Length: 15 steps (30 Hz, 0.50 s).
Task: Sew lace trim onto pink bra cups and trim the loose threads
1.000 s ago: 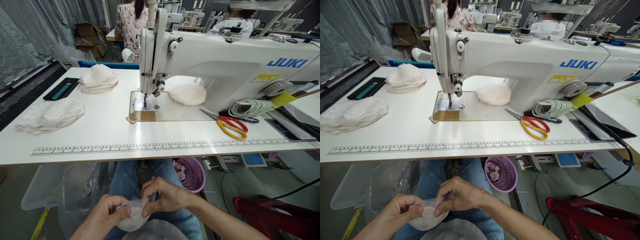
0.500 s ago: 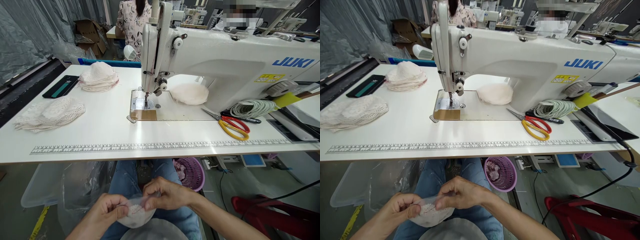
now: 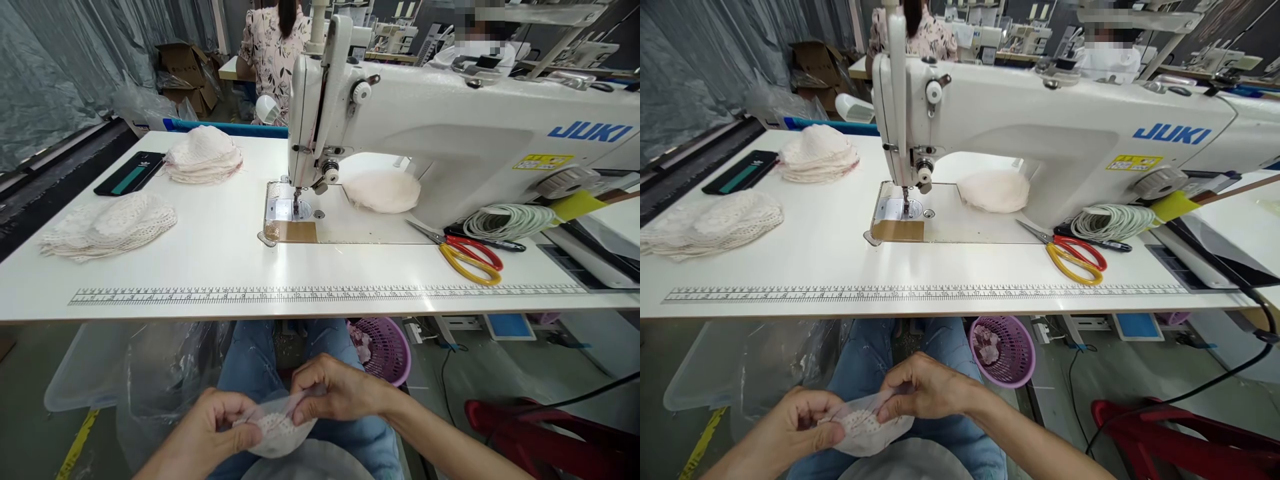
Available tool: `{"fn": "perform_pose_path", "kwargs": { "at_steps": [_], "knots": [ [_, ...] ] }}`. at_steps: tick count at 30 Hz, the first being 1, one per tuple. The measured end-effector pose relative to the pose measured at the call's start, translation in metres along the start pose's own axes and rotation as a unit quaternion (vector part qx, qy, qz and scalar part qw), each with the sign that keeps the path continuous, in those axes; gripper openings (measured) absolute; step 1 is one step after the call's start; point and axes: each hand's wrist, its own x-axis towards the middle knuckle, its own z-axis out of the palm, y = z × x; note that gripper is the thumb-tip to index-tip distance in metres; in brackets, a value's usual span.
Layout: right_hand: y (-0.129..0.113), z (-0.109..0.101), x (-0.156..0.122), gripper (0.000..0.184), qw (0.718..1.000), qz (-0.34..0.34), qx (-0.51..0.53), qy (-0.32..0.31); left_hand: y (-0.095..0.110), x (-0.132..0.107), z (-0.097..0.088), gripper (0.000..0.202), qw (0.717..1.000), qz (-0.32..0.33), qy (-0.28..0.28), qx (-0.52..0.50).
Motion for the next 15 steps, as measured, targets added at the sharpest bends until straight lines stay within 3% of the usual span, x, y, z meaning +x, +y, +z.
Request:
{"fn": "perform_pose_path", "kwargs": {
  "at_steps": [8, 15],
  "knots": [
    [-0.004, 0.008, 0.002, 0.036, 0.995, -0.044, -0.085, 0.032, 0.014, 0.003, 0.008, 0.053, 0.998, 0.007, 0.006, 0.065],
    [-0.006, 0.009, 0.002, 0.040, 0.995, 0.005, -0.098, 0.035, 0.016, 0.004, 0.011, 0.041, 0.996, 0.021, 0.019, 0.087]
  ]
}}
